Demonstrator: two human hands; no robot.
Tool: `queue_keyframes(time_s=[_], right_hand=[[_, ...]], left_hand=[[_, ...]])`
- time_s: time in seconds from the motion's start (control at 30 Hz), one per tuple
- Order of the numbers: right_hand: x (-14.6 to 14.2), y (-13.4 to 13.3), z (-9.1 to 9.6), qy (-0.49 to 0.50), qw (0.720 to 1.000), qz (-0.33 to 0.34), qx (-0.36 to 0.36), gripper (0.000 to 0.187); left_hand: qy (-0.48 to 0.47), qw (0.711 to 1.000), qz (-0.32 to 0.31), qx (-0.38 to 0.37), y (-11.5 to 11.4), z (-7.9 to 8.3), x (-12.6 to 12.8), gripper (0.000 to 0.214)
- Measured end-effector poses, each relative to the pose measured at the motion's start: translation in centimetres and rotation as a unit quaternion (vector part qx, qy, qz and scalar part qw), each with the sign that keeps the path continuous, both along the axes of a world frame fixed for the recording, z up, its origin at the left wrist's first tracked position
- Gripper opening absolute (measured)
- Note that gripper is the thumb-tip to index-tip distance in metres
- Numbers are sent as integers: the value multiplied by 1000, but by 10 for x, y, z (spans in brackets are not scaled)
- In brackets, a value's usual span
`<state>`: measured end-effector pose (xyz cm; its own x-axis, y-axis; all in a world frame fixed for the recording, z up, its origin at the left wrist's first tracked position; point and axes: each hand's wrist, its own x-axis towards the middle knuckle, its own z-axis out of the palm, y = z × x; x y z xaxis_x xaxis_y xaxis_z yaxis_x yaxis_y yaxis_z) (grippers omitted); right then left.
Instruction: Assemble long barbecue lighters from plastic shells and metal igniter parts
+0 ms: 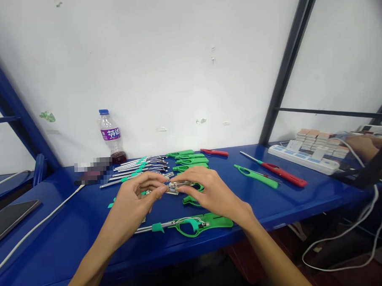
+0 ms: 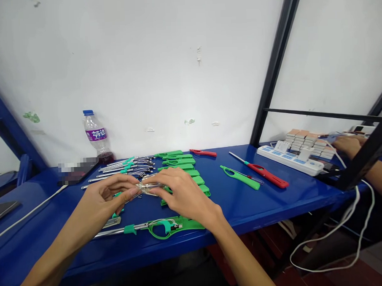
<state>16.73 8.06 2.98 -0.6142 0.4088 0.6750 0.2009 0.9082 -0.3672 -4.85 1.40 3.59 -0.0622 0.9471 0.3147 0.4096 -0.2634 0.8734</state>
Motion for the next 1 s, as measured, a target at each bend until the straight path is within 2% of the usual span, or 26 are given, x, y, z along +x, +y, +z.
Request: queue_keyframes(time_s=[0.33,0.5,0.77,1.0], right_hand=[[-1,1,-1,-28,999,-4,15,20],[0,0,-1,-10,1000,-1,15,22],[-4,-1,-2,-9,1000,5,28,17],[0,0,1,23,1000,18,11,19]], left_hand=[[-10,1000,0,7,-2,4,4,30],[-3,1000,0,29,-4,6,5,26],[-12,1000,-25,6,-4,3,2,26],[-16,999,-31,7,-9,7,6,26]])
